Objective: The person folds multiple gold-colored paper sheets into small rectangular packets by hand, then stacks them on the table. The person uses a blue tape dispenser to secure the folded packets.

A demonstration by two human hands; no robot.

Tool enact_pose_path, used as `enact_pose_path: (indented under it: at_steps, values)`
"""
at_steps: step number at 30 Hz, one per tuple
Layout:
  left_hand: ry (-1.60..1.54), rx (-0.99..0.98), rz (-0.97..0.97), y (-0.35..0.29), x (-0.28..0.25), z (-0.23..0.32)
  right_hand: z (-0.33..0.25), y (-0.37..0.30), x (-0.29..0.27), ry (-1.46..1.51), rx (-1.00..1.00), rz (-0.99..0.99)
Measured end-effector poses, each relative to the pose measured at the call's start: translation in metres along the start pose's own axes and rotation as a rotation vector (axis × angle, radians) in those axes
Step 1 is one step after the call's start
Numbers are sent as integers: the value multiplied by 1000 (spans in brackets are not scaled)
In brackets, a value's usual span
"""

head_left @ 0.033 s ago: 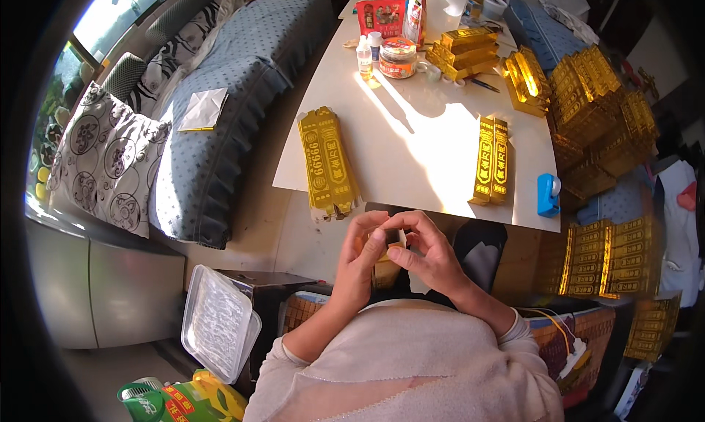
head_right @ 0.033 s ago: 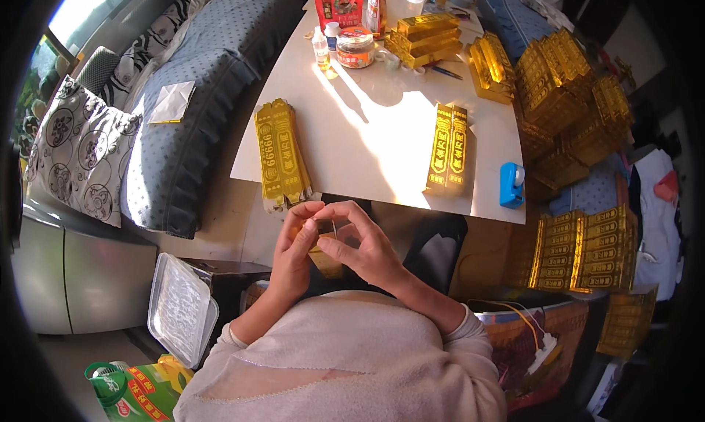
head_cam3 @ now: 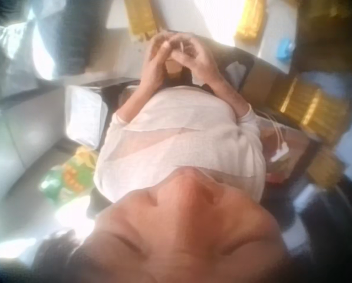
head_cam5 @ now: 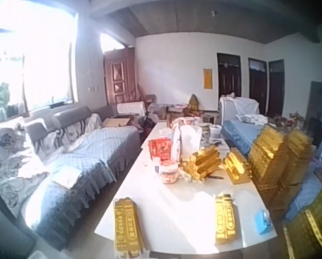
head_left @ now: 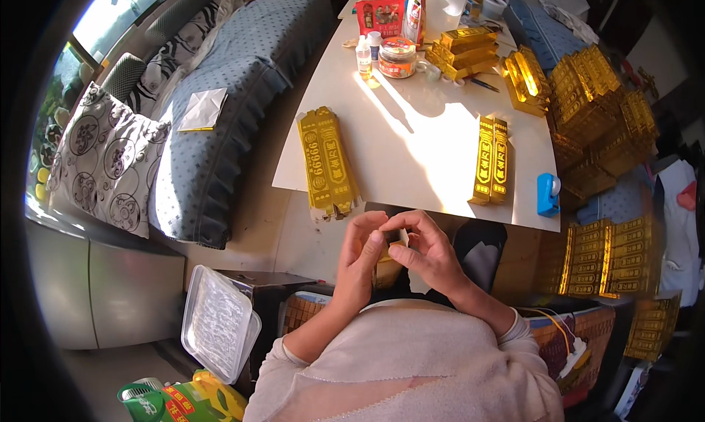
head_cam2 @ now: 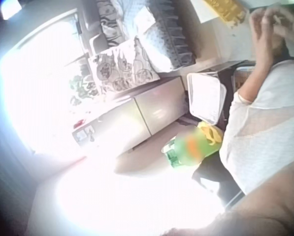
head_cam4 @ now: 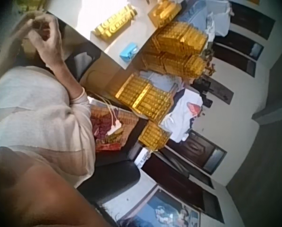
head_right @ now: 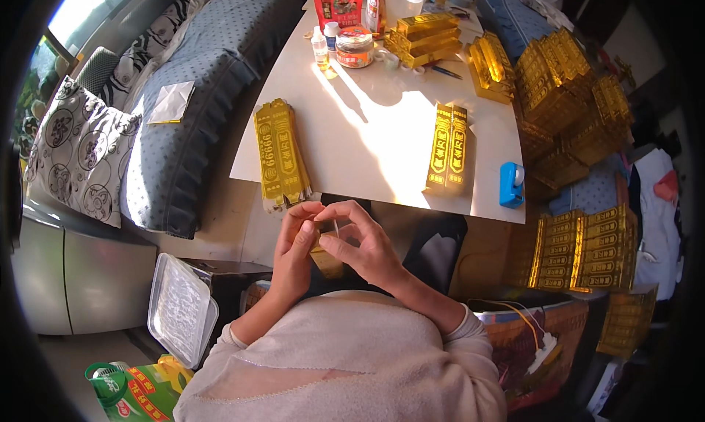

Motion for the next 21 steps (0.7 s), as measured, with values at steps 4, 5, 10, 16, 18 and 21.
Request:
enact_pose_path:
  at_steps: [4, 5, 10, 16, 18, 21]
  values:
    - [138, 236, -49, -4, 2, 2, 2, -1, -2, 61, -36, 40]
    - [216, 293, -60, -5, 3, 3, 3, -1, -3, 61, -42, 48]
    - [330, 329, -23, -4, -2, -1, 8, -5, -9, -70, -65, 61]
    - [439, 335, 16, -5, -1, -6, 26, -17, -8, 370, 55, 62]
    - [445, 338, 30, -5, -1, -9, 34, -19, -7, 485, 79, 77]
    - [459, 338, 34, -4, 0, -12, 31, -18, -6, 478, 99, 69]
Point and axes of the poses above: each hand's wrist, its own y-axis towards the middle knuckle, its own x-axis out of the palm, z = x × y, the point moved 7 cm from there along y, towards the middle knuckle, and after that the axes turned 10 degrees about -z, right-handed, at the moved point
